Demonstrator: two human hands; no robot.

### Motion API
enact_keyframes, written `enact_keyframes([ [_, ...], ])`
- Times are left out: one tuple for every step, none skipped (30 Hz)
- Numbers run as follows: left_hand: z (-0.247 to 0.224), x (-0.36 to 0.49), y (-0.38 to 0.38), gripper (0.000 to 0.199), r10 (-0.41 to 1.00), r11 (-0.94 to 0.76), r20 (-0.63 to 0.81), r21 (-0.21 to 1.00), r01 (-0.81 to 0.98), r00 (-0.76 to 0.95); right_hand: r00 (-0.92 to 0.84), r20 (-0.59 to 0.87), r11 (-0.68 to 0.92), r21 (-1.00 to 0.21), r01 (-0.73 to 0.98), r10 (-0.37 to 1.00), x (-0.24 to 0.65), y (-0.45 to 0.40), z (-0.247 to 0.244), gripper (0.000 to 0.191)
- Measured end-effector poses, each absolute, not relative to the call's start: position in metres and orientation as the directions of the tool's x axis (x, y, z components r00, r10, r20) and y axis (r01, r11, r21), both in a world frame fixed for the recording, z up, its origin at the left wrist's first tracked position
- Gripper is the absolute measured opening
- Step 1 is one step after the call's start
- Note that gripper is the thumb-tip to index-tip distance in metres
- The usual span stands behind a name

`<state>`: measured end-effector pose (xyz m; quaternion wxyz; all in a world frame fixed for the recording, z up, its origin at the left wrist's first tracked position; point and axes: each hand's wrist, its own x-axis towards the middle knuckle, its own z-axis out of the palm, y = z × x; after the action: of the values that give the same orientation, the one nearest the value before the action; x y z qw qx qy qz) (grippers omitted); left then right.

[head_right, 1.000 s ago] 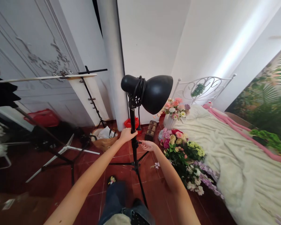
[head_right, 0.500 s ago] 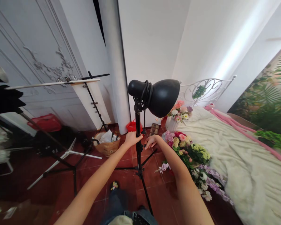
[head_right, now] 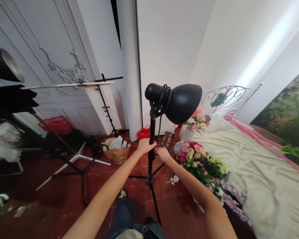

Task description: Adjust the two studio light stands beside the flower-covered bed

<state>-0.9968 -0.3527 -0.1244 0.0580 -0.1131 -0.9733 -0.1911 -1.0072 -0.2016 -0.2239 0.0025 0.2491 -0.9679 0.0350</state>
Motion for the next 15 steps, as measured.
enact_keyframes([
  [-0.124,-0.996,-0.353,0.040,0.197,0.900,0.157,0.362,0.242,-0.968,-0.889,0.108,0.890,-0.064,-0.452,-0.444,-0.993,-0.201,-0.231,0.026],
  [-0.123,-0.996,-0.353,0.040,0.198,0.898,0.156,0.366,0.243,-0.968,-0.901,0.185,0.908,-0.082,-0.412,-0.392,-0.979,-0.200,-0.239,0.029],
  [-0.122,-0.995,-0.353,0.040,0.197,0.896,0.152,0.373,0.241,-0.968,-0.909,0.248,0.922,-0.114,-0.370,-0.335,-0.965,-0.199,-0.248,0.033],
  [-0.122,-0.994,-0.353,0.040,0.195,0.894,0.147,0.380,0.237,-0.970,-0.913,0.296,0.929,-0.156,-0.336,-0.280,-0.952,-0.198,-0.258,0.038],
  [-0.121,-0.994,-0.353,0.041,0.192,0.892,0.140,0.387,0.232,-0.971,-0.915,0.324,0.928,-0.200,-0.315,-0.241,-0.939,-0.197,-0.269,0.044],
  [-0.121,-0.993,-0.353,0.041,0.189,0.890,0.136,0.395,0.228,-0.973,-0.920,0.324,0.921,-0.240,-0.306,-0.221,-0.928,-0.196,-0.281,0.050],
  [-0.121,-0.993,-0.353,0.041,0.187,0.887,0.137,0.403,0.227,-0.973,-0.934,0.290,0.917,-0.273,-0.290,-0.208,-0.919,-0.194,-0.293,0.054],
  [-0.121,-0.992,-0.353,0.041,0.187,0.883,0.140,0.410,0.229,-0.972,-0.959,0.216,0.921,-0.301,-0.246,-0.186,-0.912,-0.191,-0.306,0.055],
  [-0.122,-0.992,-0.352,0.041,0.189,0.879,0.143,0.416,0.232,-0.971,-0.984,0.104,0.931,-0.323,-0.171,-0.145,-0.907,-0.189,-0.317,0.053],
  [-0.122,-0.991,-0.352,0.041,0.190,0.878,0.145,0.418,0.235,-0.971,-0.996,-0.017,0.938,-0.339,-0.075,-0.086,-0.904,-0.186,-0.328,0.050],
  [-0.122,-0.991,-0.351,0.040,0.189,0.878,0.146,0.418,0.234,-0.971,-0.993,-0.117,0.935,-0.354,0.014,-0.029,-0.904,-0.183,-0.336,0.049],
  [-0.122,-0.991,-0.351,0.040,0.188,0.878,0.146,0.418,0.232,-0.971,-0.984,-0.178,0.922,-0.378,0.078,0.010,-0.906,-0.181,-0.341,0.052],
  [-0.121,-0.991,-0.351,0.041,0.189,0.878,0.142,0.419,0.232,-0.972,-0.980,-0.196,0.902,-0.418,0.103,0.022,-0.909,-0.179,-0.342,0.058],
  [-0.120,-0.992,-0.352,0.041,0.195,0.874,0.137,0.426,0.235,-0.971,-0.985,-0.171,0.876,-0.474,0.089,0.008,-0.913,-0.178,-0.339,0.066],
  [-0.119,-0.992,-0.354,0.041,0.213,0.861,0.132,0.443,0.250,-0.968,-0.994,-0.108,0.842,-0.538,0.037,-0.025,-0.918,-0.177,-0.332,0.074],
])
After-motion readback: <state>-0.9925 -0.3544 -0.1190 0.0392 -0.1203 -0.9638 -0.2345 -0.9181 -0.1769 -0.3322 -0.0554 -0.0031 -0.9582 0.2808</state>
